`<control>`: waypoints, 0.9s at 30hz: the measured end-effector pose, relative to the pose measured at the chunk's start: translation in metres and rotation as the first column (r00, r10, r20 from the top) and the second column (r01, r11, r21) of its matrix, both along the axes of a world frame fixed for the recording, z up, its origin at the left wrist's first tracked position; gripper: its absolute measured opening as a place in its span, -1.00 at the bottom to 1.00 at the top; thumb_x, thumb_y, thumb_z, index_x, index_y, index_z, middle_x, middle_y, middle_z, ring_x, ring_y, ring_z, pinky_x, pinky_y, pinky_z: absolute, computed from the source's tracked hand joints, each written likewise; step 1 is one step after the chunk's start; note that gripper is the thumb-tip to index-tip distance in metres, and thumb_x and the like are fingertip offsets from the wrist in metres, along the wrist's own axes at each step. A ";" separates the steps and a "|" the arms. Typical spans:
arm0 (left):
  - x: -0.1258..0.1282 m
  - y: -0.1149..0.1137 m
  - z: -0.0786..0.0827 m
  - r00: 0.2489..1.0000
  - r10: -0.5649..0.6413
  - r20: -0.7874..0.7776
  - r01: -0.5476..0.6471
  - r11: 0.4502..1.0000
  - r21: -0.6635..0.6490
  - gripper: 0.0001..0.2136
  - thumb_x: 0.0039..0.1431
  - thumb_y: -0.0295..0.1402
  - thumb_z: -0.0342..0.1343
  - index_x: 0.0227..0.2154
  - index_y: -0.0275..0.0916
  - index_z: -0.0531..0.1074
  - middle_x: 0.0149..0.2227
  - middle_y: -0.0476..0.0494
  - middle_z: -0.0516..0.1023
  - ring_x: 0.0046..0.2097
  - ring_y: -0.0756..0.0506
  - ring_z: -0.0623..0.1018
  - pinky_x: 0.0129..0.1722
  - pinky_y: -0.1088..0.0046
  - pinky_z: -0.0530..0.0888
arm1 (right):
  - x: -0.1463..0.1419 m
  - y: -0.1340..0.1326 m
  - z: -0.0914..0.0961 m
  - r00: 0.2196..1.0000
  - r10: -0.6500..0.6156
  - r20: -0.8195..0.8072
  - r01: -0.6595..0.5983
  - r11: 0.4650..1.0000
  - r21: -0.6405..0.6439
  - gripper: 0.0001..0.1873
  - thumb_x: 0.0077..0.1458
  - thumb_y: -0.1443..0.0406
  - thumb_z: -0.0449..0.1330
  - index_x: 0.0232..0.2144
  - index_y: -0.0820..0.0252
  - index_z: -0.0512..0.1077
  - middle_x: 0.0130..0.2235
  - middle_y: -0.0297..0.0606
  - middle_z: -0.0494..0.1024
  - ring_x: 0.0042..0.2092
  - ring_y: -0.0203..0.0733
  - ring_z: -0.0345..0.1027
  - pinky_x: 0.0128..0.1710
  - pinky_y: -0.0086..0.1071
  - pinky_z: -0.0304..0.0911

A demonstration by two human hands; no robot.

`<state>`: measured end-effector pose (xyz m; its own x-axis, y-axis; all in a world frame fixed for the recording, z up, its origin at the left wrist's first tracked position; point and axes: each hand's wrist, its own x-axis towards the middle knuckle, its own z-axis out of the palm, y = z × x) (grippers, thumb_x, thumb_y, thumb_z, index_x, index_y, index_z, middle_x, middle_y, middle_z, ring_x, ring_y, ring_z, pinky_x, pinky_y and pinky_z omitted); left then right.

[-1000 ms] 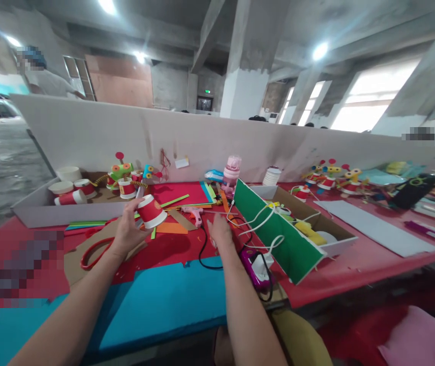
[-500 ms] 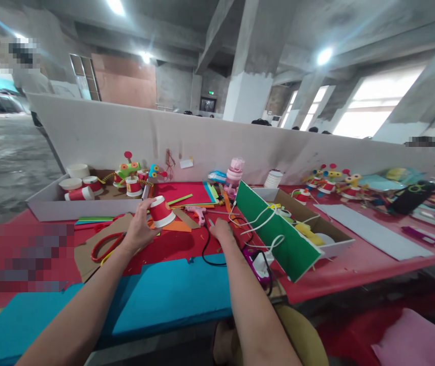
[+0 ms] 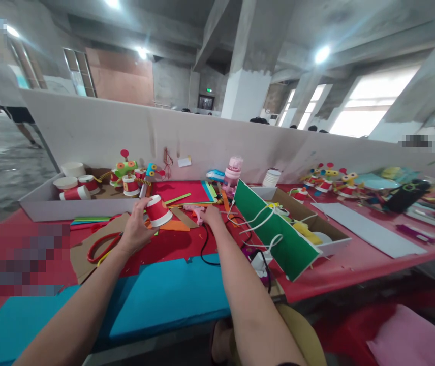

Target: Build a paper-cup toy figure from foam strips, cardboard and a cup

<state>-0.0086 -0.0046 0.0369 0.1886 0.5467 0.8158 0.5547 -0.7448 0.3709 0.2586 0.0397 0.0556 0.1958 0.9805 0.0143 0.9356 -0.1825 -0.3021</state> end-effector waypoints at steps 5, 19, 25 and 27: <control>-0.002 0.001 -0.002 0.999 0.047 0.010 -0.048 0.998 0.043 -0.24 -0.10 -0.58 0.19 0.21 -0.20 0.06 0.17 -0.35 0.24 0.20 -0.26 0.29 0.13 0.15 0.33 | -0.023 0.016 -0.013 1.000 -0.024 0.001 0.024 0.996 -0.080 -0.55 0.00 0.20 0.20 -0.03 0.21 0.44 -0.01 0.03 0.52 0.01 0.06 0.41 -0.11 -0.25 0.29; -0.017 0.011 0.002 0.986 -0.106 0.129 0.098 0.993 0.063 -0.29 0.00 -0.44 0.22 0.21 -0.13 0.04 0.24 -0.34 0.16 0.28 -0.27 0.19 0.18 0.08 0.28 | -0.041 -0.044 -0.010 -0.049 0.104 -0.993 0.004 0.995 0.104 -0.69 -0.02 0.07 0.22 -0.46 0.20 0.32 -0.54 -0.39 0.39 -0.56 -0.36 0.29 -0.51 -0.45 0.34; -0.031 0.015 0.004 0.982 -0.098 0.163 0.096 0.995 0.018 -0.29 -0.02 -0.38 0.27 0.19 -0.14 0.09 0.27 -0.39 0.08 0.31 -0.29 0.12 0.18 0.08 0.28 | -0.037 -0.068 0.013 0.130 0.378 -0.917 -0.116 0.924 0.364 -0.61 0.03 -0.03 0.18 -0.33 0.18 0.38 -0.59 -0.42 0.40 -0.62 -0.36 0.17 -0.57 -0.43 0.24; -0.034 0.015 0.007 0.981 -0.090 0.174 0.091 0.996 0.002 -0.28 -0.04 -0.35 0.29 0.18 -0.15 0.10 0.27 -0.39 0.08 0.31 -0.29 0.13 0.16 0.09 0.31 | -0.031 -0.076 0.022 0.397 0.446 -0.802 -0.169 0.895 0.414 -0.61 0.03 0.01 0.20 -0.27 0.21 0.42 -0.61 -0.40 0.42 -0.56 -0.30 0.26 -0.49 -0.40 0.26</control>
